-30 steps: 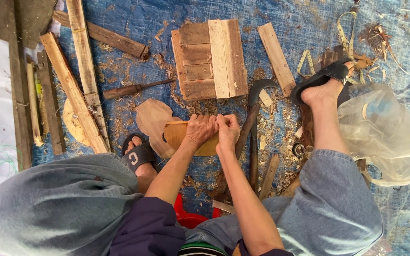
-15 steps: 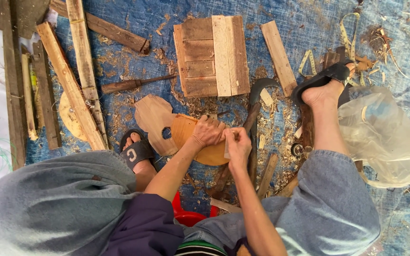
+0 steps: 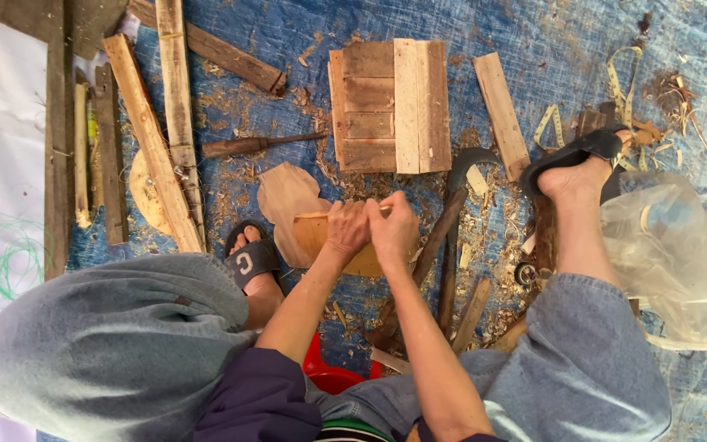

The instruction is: The person shapes a piece of wood using a hammer and a sickle, occasionally hammering small pegs or nails into the wood and using the sickle to shave the edges.

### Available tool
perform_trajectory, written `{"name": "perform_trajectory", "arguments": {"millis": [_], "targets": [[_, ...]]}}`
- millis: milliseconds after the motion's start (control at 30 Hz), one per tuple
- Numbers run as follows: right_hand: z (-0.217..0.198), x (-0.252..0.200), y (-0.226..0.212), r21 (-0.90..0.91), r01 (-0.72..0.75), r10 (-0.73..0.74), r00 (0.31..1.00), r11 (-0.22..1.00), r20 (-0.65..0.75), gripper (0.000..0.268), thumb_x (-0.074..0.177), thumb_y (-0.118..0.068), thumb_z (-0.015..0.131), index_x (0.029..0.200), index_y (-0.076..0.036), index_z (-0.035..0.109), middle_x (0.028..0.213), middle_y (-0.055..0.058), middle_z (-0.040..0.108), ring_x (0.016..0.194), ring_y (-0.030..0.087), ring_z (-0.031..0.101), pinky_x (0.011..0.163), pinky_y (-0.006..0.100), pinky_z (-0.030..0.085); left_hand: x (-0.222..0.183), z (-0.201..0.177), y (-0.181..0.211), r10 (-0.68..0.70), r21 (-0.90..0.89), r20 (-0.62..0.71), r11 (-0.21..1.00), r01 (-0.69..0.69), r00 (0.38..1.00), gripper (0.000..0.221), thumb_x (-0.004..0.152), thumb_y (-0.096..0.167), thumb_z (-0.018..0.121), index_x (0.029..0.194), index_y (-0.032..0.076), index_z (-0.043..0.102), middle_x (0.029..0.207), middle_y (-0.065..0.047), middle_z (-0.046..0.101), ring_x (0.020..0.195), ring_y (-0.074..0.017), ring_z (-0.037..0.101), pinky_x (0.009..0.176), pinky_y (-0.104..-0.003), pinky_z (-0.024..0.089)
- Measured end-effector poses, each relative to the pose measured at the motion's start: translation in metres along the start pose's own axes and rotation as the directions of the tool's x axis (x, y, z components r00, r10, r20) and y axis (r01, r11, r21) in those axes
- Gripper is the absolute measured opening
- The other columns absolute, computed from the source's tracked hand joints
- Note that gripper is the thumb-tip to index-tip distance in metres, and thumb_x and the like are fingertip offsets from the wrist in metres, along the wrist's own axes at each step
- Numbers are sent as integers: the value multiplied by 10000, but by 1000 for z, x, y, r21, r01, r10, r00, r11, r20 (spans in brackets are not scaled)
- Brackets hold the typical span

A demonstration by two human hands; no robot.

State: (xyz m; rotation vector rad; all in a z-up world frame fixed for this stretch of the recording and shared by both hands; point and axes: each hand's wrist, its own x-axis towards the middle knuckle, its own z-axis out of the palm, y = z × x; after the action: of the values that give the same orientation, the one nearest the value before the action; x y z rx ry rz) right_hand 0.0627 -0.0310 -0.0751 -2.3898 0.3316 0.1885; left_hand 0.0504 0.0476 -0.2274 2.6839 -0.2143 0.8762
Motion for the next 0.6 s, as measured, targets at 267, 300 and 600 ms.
{"name": "perform_trajectory", "arguments": {"millis": [267, 300, 600], "targets": [[6, -9, -11, 38, 101, -100, 995, 994, -29, 248, 913, -273, 696, 824, -79, 569, 758, 238, 689, 796, 452, 708, 677, 540, 509, -4, 5, -9, -100, -32, 90, 994, 103, 991, 293, 916, 222, 484, 623, 215, 483, 576, 0, 503, 560, -206, 560, 589, -341, 370], [2, -12, -9, 17, 111, -111, 994, 994, -3, 215, 930, -235, 683, 811, -114, 551, 743, 171, 702, 744, 353, 712, 637, 446, 529, -5, 5, -8, -90, -15, 100, 996, 92, 991, 268, 899, 271, 522, 637, 236, 479, 570, 23, 509, 559, -182, 563, 597, -330, 365], [-23, -80, 16, 332, -196, 144, 974, 923, 175, 184, 1034, -151, 533, 875, -70, 488, 770, 115, 697, 693, 177, 670, 665, 279, 504, 50, -68, 11, -256, -1, 252, 964, 265, 933, 213, 801, 373, 643, 671, 221, 574, 608, -25, 606, 582, -239, 623, 633, -386, 435]]}}
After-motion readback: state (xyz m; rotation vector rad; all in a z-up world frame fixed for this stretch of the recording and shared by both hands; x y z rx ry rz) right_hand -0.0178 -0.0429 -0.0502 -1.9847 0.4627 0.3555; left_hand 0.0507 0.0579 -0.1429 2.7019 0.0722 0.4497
